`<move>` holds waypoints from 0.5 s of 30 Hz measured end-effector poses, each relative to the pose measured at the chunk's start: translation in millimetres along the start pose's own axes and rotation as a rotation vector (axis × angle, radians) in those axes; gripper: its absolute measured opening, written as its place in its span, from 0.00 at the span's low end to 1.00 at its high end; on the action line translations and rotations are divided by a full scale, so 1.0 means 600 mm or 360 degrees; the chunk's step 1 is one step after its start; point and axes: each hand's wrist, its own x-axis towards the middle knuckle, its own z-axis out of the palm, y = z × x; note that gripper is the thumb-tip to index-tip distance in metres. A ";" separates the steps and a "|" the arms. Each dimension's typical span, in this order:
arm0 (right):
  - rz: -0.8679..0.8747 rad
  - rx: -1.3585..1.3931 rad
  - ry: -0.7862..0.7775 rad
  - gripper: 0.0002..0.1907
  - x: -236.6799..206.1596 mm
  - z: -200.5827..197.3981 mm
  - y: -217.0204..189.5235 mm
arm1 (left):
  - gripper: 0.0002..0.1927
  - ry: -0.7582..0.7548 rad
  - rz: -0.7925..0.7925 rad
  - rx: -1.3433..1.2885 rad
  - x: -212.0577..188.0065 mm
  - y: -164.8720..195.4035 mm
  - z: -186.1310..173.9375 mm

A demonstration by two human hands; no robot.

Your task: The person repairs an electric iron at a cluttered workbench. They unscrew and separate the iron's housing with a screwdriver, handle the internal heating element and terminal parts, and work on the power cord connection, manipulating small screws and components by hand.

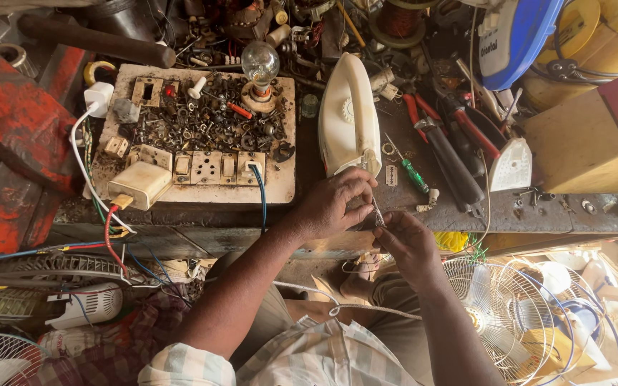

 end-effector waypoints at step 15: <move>-0.0236 -0.0334 0.0051 0.12 0.005 0.018 0.000 | 0.16 -0.0144 -0.0049 -0.0077 0.006 0.010 -0.018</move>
